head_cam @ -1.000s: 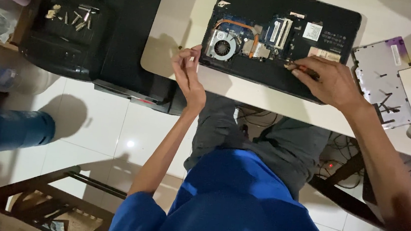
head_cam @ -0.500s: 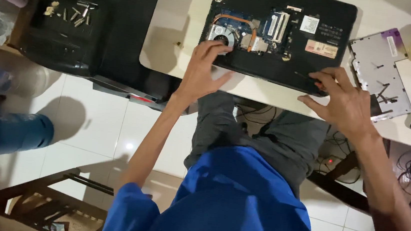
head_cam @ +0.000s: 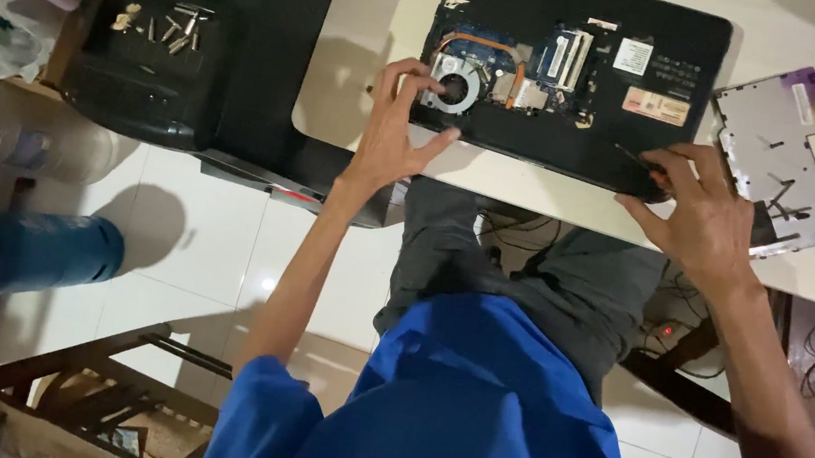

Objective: Removing internal screws and prying open the back cover of a laptop for repair

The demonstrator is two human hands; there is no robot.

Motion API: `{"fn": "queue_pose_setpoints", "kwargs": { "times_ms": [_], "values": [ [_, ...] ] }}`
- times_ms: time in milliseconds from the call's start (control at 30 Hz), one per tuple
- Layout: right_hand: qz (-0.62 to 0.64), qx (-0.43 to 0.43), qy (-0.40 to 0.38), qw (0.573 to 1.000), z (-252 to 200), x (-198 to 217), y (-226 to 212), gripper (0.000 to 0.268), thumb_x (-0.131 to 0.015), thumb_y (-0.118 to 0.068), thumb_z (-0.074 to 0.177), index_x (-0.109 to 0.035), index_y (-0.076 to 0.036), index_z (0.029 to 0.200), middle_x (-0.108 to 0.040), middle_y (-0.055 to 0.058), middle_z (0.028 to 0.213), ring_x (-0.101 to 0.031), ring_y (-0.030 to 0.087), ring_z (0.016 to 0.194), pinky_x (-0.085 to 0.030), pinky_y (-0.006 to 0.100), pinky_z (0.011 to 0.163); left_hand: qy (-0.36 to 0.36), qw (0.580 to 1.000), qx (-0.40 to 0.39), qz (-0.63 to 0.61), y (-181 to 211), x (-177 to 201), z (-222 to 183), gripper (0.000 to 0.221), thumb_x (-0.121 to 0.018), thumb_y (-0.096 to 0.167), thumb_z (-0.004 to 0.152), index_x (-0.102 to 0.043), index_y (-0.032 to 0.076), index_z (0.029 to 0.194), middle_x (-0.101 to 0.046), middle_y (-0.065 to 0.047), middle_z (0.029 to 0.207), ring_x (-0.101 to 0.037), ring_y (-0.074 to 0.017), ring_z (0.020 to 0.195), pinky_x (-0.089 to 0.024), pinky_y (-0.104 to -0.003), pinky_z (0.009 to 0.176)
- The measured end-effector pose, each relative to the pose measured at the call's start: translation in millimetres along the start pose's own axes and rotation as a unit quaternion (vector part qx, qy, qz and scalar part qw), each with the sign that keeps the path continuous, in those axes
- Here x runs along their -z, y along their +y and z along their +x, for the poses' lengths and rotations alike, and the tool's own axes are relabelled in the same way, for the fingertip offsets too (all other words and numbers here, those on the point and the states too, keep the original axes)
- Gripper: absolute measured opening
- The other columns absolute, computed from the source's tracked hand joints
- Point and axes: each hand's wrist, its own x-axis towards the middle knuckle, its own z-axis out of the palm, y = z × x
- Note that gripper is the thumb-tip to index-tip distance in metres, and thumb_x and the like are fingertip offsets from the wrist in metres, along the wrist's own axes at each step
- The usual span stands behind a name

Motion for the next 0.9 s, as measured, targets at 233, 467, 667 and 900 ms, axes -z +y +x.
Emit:
{"fn": "queue_pose_setpoints", "kwargs": {
  "times_ms": [233,467,667,900],
  "values": [
    [-0.09,0.043,0.021,0.995,13.0,-7.8,-6.4,0.054,-0.078,-0.055,0.098,-0.074,-0.011,0.128,-0.067,0.005,0.125,-0.071,0.014,0.081,-0.052,0.029,0.046,0.012,0.992,0.12,-0.034,-7.3,-28.9,-5.0,0.073,-0.078,0.028,0.093,-0.034,0.01,0.149,-0.032,-0.019,0.151,-0.038,-0.0385,0.144,-0.04,-0.051,0.121],
    [-0.098,0.04,-0.01,0.994,35.2,-24.2,-35.0,0.06,-0.068,-0.064,0.097,-0.066,-0.011,0.125,-0.06,0.005,0.124,-0.061,0.012,0.068,-0.044,0.026,0.035,-0.044,0.964,0.26,-0.024,21.6,-21.8,20.7,0.078,-0.071,0.023,0.081,-0.036,0.007,0.148,-0.037,-0.017,0.15,-0.039,-0.0373,0.14,-0.042,-0.05,0.11],
    [-0.13,-0.052,0.006,0.99,39.5,-50.9,-54.4,0.065,-0.082,-0.06,0.074,-0.063,-0.026,0.126,-0.054,-0.005,0.122,-0.07,0.023,0.051,-0.06,0.038,0.051,-0.036,0.961,0.263,-0.072,22.0,-28.5,19.9,0.081,-0.072,0.012,0.087,-0.03,0.009,0.156,-0.028,-0.027,0.156,-0.027,-0.0513,0.148,-0.034,-0.072,0.113],
    [-0.137,-0.094,0.012,0.986,47.5,-60.1,-76.4,0.073,-0.085,-0.061,0.07,-0.061,-0.02,0.125,-0.05,-0.002,0.118,-0.07,0.02,0.053,-0.061,0.04,0.048,-0.034,0.964,0.259,-0.055,19.8,-34.5,21.0,0.078,-0.069,0.007,0.087,-0.029,0.006,0.155,-0.029,-0.028,0.154,-0.026,-0.054,0.146,-0.031,-0.074,0.114]
  ]
}}
